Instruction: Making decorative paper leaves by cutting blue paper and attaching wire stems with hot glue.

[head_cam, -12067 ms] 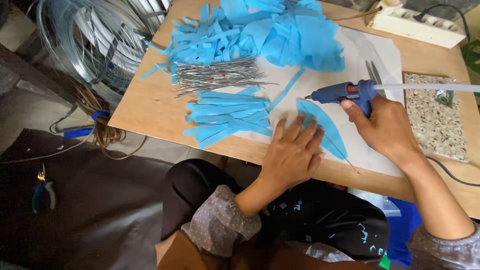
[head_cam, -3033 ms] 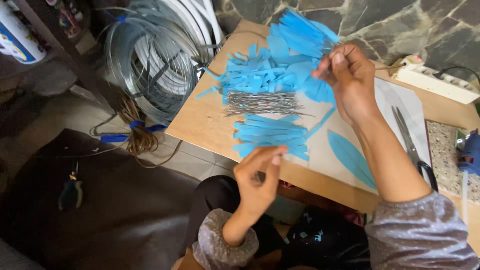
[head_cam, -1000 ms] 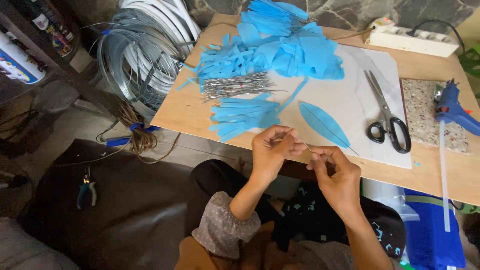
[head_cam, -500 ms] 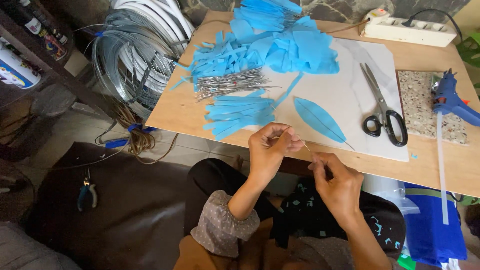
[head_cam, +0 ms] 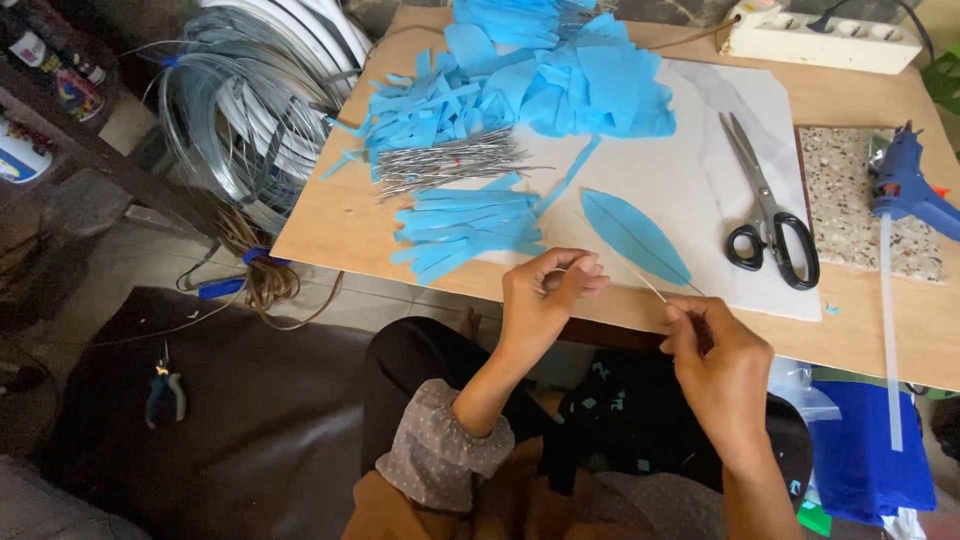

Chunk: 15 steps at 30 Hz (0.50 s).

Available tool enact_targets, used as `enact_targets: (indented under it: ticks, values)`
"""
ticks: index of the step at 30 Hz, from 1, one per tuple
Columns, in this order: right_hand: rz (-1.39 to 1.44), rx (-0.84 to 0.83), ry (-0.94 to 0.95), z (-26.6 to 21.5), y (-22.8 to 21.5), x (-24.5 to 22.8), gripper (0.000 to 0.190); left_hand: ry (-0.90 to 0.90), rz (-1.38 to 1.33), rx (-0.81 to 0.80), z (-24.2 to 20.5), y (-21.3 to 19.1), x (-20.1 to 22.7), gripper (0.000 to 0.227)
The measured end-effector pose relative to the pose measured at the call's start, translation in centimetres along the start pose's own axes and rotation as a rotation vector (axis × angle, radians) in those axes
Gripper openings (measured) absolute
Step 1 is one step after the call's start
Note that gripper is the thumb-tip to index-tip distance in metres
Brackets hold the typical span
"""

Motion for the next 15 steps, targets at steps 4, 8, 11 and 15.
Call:
enact_targets:
  ticks: [4, 8, 11, 15]
  values:
    - [-0.052, 0.056, -0.17, 1.7, -0.5, -2.3, 0.005, 0.032, 0.059, 0.031, -0.8, -0.2, 0.9, 0.018]
    - [-0.26, 0.105, -0.462, 6.6, 2.0, -5.7, 0.004, 0.087, 0.253, -0.01, -2.9, 0.1, 1.9, 0.012]
    - [-0.518, 0.182, -0.604, 11.0, 6.3, -8.7, 0.003, 0.144, 0.308, -0.074, -4.5, 0.3, 3.4, 0.012]
    - [-0.496, 0.093, -0.695, 15.6, 10.2, -10.6, 0.008, 0.13, 0.311, -0.051, -5.6, -1.1, 3.9, 0.012]
Point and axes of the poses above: each hand's wrist, its own z-axis towards the middle knuckle, its own y-axis out of the palm, x = y × z, the point moved 6 cm from there along z, towards the middle knuckle, and after that the axes turned 12 degrees about -x, right-handed, at the moved point
